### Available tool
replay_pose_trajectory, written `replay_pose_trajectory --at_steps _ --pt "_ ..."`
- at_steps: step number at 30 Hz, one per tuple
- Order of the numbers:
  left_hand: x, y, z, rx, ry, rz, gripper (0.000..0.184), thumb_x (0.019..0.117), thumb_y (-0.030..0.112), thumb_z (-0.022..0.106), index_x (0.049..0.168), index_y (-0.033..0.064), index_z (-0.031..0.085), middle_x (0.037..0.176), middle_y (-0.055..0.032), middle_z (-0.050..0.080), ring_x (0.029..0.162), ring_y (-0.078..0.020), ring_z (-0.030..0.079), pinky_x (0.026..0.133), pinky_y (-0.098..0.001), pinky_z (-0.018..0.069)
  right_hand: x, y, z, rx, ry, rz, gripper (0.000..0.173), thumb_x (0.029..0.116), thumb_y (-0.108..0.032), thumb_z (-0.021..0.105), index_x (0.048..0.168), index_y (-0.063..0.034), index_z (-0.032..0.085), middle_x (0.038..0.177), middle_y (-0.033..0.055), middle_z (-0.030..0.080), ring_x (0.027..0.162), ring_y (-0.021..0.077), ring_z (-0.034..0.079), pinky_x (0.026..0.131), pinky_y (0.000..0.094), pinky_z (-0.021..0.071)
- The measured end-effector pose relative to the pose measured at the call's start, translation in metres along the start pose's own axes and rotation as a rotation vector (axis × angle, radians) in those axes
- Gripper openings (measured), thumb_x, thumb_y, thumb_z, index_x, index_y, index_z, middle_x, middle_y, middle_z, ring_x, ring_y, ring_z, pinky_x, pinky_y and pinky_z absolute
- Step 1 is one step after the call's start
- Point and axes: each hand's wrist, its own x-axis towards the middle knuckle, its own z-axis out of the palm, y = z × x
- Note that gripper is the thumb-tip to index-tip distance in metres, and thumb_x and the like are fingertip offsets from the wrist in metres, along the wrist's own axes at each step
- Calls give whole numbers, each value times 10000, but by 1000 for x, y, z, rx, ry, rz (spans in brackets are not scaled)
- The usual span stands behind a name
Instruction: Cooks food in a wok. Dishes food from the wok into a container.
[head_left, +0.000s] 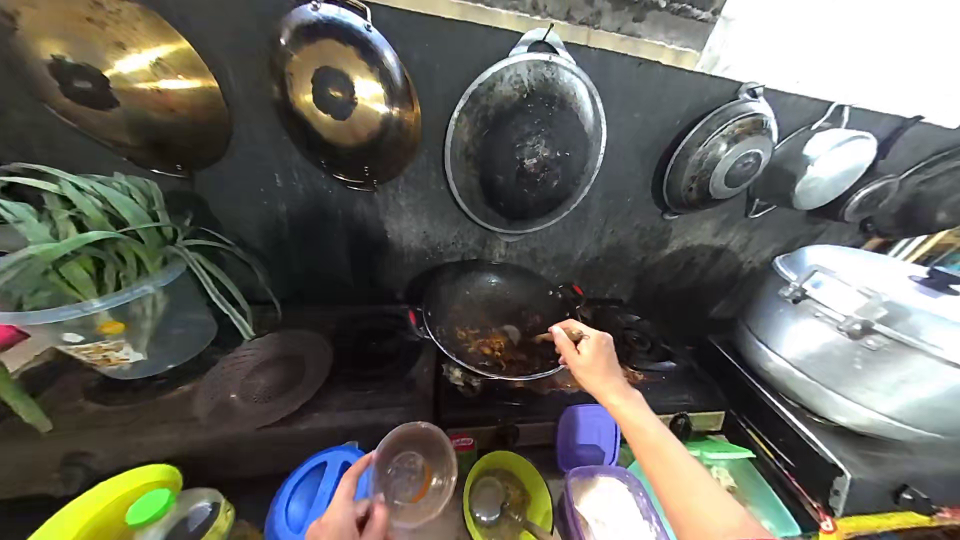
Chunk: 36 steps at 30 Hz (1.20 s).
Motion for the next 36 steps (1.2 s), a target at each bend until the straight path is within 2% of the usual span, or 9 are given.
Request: replay_pose_trajectory --at_steps 4,8,11,14,17,22,30,36 --pt "18 7 2 -74 -16 15 546 989 70 508 1516 1 384 712 -62 710 566 -180 705 554 -380 633 1 -20 26 168 10 171 246 1071 -240 551 1084 -77 735 741 36 719 561 137 677 554 348 606" --pt "32 14 3 -107 36 -8 520 991 87 502 1503 57 419 659 -23 690 514 -147 680 505 -336 618 5 -28 14 251 -40 254 264 1091 -229 522 1103 -77 738 732 42 720 553 133 678 542 319 604" --pt "38 17 5 -113 83 -28 511 980 121 499 1488 92 454 631 -3 677 491 -141 671 479 -325 611 4 -25 10 287 -38 228 264 1093 -221 516 1076 -68 730 695 36 704 506 118 650 490 293 581" --pt "48 18 10 -159 101 -47 483 972 127 479 1453 74 491 625 -17 669 467 -149 656 455 -327 600 6 -25 15 343 -26 191 253 1088 -196 520 1073 -60 733 672 34 691 486 111 632 467 276 564" --pt "62 21 14 -298 60 -173 432 996 104 438 1414 35 527 647 -69 657 469 -183 644 456 -347 591 12 -21 18 372 -15 206 270 1096 -219 510 1096 -61 729 679 36 695 491 106 640 465 268 564" --pt "78 22 19 -450 -5 -338 377 1056 79 404 1394 -9 545 621 -65 606 483 -173 622 480 -336 579 14 -7 12 417 -15 198 254 1090 -206 519 1109 -71 734 687 40 694 493 120 643 459 278 570" --pt "85 30 35 -419 -14 -279 408 1018 69 437 1412 11 527 661 -74 620 496 -185 628 481 -347 585 13 1 -9 496 77 139 242 1080 -180 519 1085 -53 726 733 52 709 505 125 644 453 279 568" --pt "93 31 46 -328 -42 -232 426 998 88 483 1419 42 524 687 -95 673 506 -204 661 492 -361 604 7 8 -17 479 94 125 255 1075 -218 523 1085 -79 736 698 60 702 491 162 651 447 317 582"
